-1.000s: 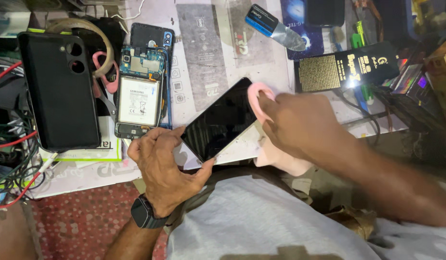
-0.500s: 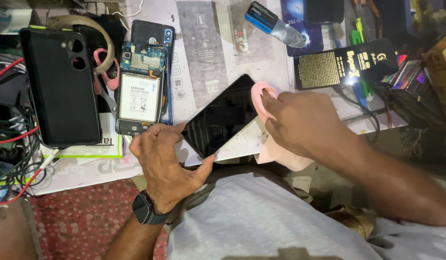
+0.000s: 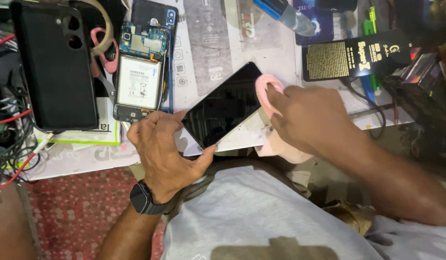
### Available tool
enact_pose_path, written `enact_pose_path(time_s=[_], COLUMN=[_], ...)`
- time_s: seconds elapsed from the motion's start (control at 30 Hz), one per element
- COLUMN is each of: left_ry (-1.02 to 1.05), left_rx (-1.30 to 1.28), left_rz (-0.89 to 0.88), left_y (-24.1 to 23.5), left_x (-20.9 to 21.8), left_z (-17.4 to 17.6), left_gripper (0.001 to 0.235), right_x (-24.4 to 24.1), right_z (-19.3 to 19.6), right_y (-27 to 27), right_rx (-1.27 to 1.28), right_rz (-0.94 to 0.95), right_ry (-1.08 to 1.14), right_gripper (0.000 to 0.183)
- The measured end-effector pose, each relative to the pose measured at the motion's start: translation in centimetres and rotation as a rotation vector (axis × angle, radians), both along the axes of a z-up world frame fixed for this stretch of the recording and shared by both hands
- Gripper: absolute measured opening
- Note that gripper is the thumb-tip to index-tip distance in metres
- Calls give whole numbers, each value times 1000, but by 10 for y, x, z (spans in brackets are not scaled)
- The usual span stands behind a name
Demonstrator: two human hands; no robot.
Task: The person repeatedly wipes the screen of a black smartphone with a pink cloth. They rotate the phone and wipe different areas of the screen multiple times.
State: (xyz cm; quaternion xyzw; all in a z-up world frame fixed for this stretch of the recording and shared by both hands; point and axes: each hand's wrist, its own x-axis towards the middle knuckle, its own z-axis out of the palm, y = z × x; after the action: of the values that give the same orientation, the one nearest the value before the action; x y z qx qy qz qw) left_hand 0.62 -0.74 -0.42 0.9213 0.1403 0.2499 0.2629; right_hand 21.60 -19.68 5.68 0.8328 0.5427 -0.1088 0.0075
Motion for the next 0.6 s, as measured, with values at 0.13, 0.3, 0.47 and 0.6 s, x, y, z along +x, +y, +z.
enact_pose_path(time_s=[0.13,0.3,0.47,0.6], left_ry=[12,35,43,27], left_rx=[-8,-20,-35,-37], left_rz=[-1,13,-3,-26], left_y=[1,1,2,4], left_x=[0,0,0,-2], left_z=[1,2,4,3], left_gripper=[72,72,73,71], right_x=[-5,-8,-7,-5], right_z=[7,7,1,-4], right_y=[-8,-10,-13,-13], right_rx=[-60,-130,-213,32], right_rz=[-45,-66,-98,-48], right_ry=[38,53,34,24], right_gripper=[42,42,41,46])
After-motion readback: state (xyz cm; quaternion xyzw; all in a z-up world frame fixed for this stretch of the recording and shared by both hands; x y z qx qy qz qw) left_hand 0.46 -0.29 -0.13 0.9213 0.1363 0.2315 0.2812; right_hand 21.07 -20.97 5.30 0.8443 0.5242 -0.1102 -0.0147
